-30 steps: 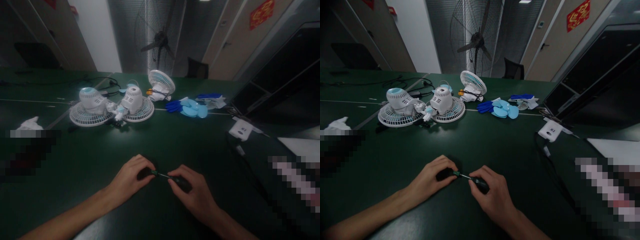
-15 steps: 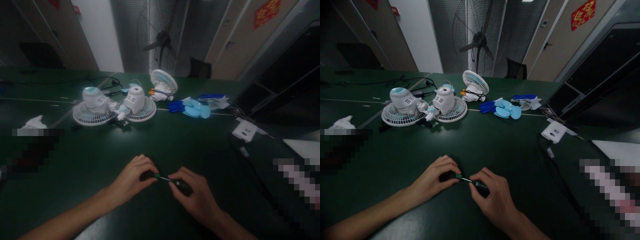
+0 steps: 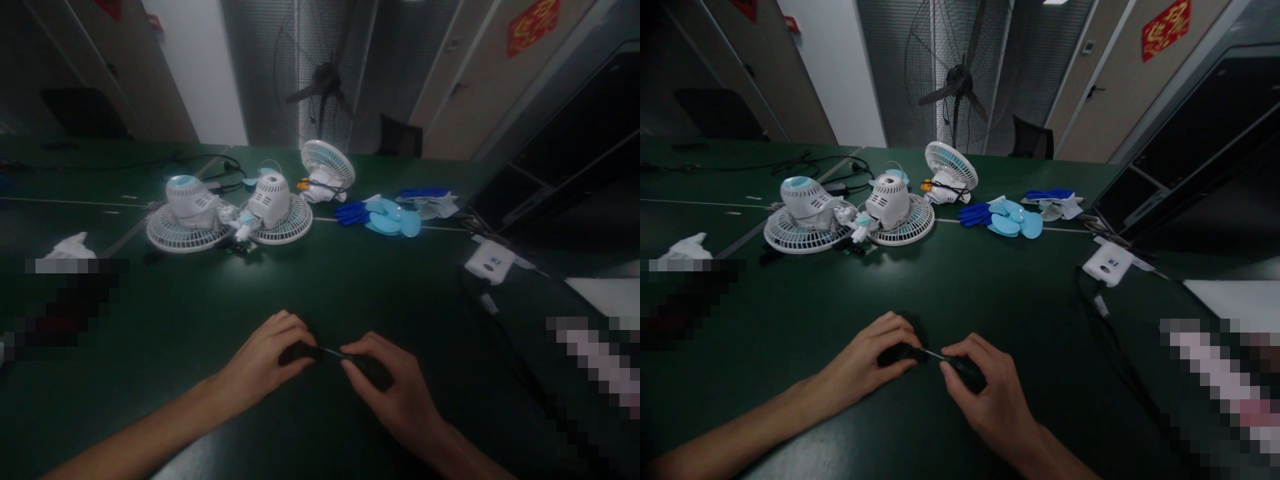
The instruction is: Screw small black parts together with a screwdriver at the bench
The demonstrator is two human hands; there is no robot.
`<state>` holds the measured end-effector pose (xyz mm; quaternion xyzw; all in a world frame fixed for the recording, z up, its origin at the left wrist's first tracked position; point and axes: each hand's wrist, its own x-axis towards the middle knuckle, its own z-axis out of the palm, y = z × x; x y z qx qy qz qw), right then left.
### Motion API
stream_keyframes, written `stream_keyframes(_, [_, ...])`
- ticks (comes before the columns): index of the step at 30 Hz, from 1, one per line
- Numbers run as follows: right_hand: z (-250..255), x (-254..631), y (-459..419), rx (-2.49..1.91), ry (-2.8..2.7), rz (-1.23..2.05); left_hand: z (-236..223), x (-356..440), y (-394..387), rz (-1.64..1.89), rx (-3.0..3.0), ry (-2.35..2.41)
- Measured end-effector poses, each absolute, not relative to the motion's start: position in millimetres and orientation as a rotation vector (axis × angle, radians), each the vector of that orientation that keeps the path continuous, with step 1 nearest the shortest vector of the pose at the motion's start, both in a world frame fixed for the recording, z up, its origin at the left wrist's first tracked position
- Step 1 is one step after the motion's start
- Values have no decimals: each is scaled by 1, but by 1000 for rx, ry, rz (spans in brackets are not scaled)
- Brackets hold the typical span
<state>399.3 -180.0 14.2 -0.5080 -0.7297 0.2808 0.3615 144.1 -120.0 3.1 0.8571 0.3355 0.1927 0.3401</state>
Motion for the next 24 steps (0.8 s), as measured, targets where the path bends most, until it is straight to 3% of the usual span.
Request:
stream_keyframes(9, [14, 404, -182, -1368, -1855, 758, 10, 113, -104, 395, 2224, 798])
stream_keyframes(17, [11, 406, -183, -1357, -1859, 790, 13, 6, -17, 411, 2194, 1369])
stream_keyframes(24, [10, 407, -183, -1361, -1862, 796, 16, -58, -2, 461, 1985, 1517])
